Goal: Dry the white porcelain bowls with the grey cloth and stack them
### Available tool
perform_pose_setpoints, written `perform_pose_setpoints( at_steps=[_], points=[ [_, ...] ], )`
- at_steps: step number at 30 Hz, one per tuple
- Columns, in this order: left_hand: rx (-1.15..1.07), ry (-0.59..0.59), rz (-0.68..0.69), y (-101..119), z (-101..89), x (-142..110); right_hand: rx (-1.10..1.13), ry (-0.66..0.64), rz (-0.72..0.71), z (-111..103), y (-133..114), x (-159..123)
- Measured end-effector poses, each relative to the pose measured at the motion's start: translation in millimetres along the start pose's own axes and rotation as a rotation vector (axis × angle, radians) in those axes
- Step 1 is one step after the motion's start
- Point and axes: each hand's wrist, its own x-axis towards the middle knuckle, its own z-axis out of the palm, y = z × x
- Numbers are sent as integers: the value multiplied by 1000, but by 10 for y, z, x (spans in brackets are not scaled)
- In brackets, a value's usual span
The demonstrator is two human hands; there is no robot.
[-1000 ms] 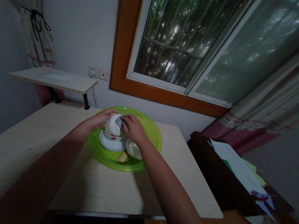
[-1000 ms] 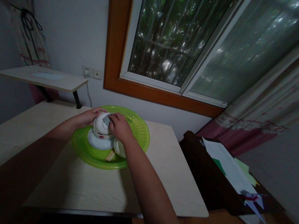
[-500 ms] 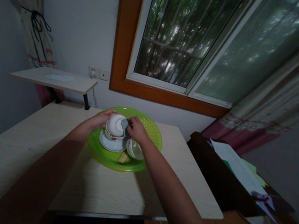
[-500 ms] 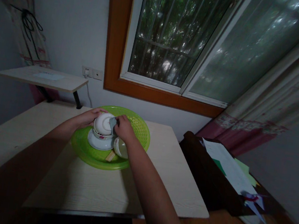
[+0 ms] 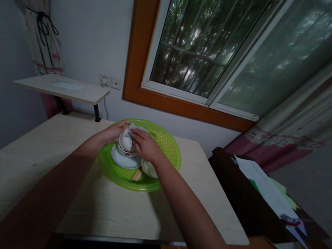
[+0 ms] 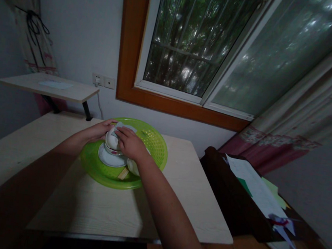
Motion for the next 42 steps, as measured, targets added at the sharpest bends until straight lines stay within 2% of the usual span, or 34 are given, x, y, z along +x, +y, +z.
perform_pose_setpoints(
  at_steps=[4,8,17,23,28,33,37,42],
  points=[
    [79,69,-10,51,35,-64,-13,62,168,-25,45,16],
    [95,87,-21,86,65,-102,33,74,302,-31,131,-22],
    [89,74,-19,84,69,-122,107,-30,491,46,295,-110],
    [62,67,-39,12,-39,-24,129,-64,439,-6,280,-99],
    [-2,63,-17,-53,-157,73,161,-42,306,-60,209,-86],
    [-41,106,-15,-2,-133,42,133,-1,203,-139,124,-68],
    [-78,130,-19,32,-100,4,6,-24,70,-131,21,-36],
    [-85,69,-4,17,-115,-4,-99,-66,18,-86,-113,12]
  ],
)
